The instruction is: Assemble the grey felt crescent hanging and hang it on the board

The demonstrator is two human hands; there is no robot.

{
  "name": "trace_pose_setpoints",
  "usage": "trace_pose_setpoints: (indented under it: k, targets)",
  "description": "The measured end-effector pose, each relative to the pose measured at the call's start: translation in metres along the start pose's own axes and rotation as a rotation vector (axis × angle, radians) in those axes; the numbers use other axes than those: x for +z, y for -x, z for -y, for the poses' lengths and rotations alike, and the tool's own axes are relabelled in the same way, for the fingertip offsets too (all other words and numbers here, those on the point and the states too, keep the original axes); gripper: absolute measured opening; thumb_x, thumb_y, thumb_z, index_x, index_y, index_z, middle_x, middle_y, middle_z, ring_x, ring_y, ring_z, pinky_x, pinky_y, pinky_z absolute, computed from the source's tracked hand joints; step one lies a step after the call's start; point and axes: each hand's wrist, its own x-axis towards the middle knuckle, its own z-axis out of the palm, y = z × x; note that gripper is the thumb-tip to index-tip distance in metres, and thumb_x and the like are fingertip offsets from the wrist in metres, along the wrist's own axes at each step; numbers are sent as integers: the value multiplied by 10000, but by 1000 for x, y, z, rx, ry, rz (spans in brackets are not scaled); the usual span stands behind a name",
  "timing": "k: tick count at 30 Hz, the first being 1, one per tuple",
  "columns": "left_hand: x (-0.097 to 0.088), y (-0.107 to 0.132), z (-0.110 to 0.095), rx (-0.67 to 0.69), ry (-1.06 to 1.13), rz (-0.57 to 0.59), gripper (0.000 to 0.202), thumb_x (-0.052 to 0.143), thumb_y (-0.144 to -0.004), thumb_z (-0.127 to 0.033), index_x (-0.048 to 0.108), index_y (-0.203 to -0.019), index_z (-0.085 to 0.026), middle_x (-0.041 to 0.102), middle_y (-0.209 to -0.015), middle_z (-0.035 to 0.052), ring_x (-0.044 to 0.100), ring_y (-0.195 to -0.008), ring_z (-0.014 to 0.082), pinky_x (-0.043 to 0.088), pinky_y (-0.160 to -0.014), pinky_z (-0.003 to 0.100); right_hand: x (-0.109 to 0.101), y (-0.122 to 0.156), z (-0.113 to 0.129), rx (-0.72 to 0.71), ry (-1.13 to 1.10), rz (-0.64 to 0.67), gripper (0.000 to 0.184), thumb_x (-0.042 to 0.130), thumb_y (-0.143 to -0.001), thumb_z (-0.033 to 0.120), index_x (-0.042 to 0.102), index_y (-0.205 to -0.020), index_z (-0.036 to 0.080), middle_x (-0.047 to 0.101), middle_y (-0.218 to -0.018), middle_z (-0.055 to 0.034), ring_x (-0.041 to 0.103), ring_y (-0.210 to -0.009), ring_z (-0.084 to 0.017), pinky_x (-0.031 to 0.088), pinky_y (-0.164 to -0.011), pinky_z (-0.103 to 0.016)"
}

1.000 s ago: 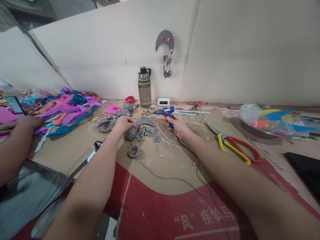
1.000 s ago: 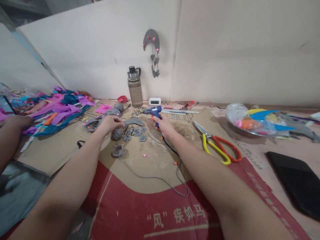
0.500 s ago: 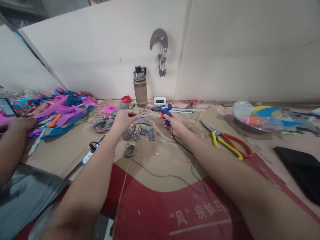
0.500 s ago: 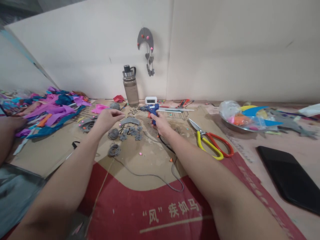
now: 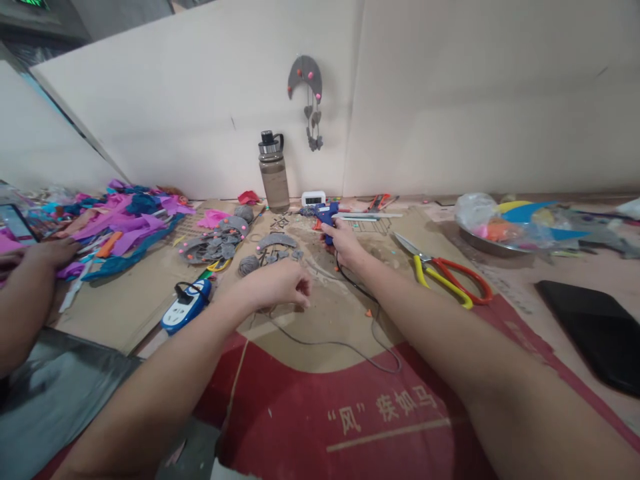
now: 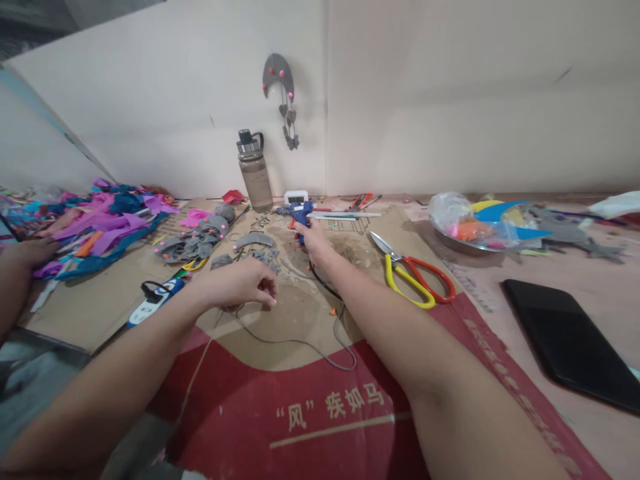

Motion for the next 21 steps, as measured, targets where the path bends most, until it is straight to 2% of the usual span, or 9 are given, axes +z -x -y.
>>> trace_pose_setpoints:
  k: [8,12,14,17,19,21]
  targets:
    - [11,-2,-6,72,-85,-16,111,675,-655,-105,692,-608,-204,670,-608,8,561,-552,135,369,-553,250,10,6,1,-112,126,75,132,536,-773,244,478,-888,214,535,-668,56,517,-545,-73,374,-452,-171]
    - [-2,3,1,160,-62,-52,89,640,-695,-130,712,-701,-182,685,-667,12,586,-601,142,402,-592,245,16,9,2,-161,193,139,203,555,-759,257,484,-942,210,563,-713,46,535,-563,-82,393,-465,-186]
    - [-20,8,8,142,-20,-164,79,642,-720,-182,718,-737,-175,690,-692,9,595,-629,140,411,-604,237,19,11,2,-170,236,165,215,558,-757,261,486,-953,213,558,-695,50,535,-561,-87,396,-471,-190]
    - [-53,12,28,22,69,-383,141,653,-734,-277,720,-786,-164,698,-725,15,605,-672,143,422,-626,237,23,13,1,-198,362,178,184,540,-774,252,505,-951,215,550,-663,50,526,-545,-92,398,-486,-202]
    - [-70,9,46,-67,119,-615,194,675,-711,-323,720,-796,-155,693,-721,23,595,-656,139,418,-608,239,26,15,0,-226,469,175,181,543,-781,251,531,-958,211,557,-663,40,521,-541,-99,411,-514,-222]
    - [-79,1,65,-207,155,-795,206,674,-699,-326,719,-762,-135,664,-646,27,566,-595,133,405,-574,244,27,16,-2,-238,527,167,222,565,-779,263,551,-993,207,569,-674,28,523,-552,-111,431,-552,-248]
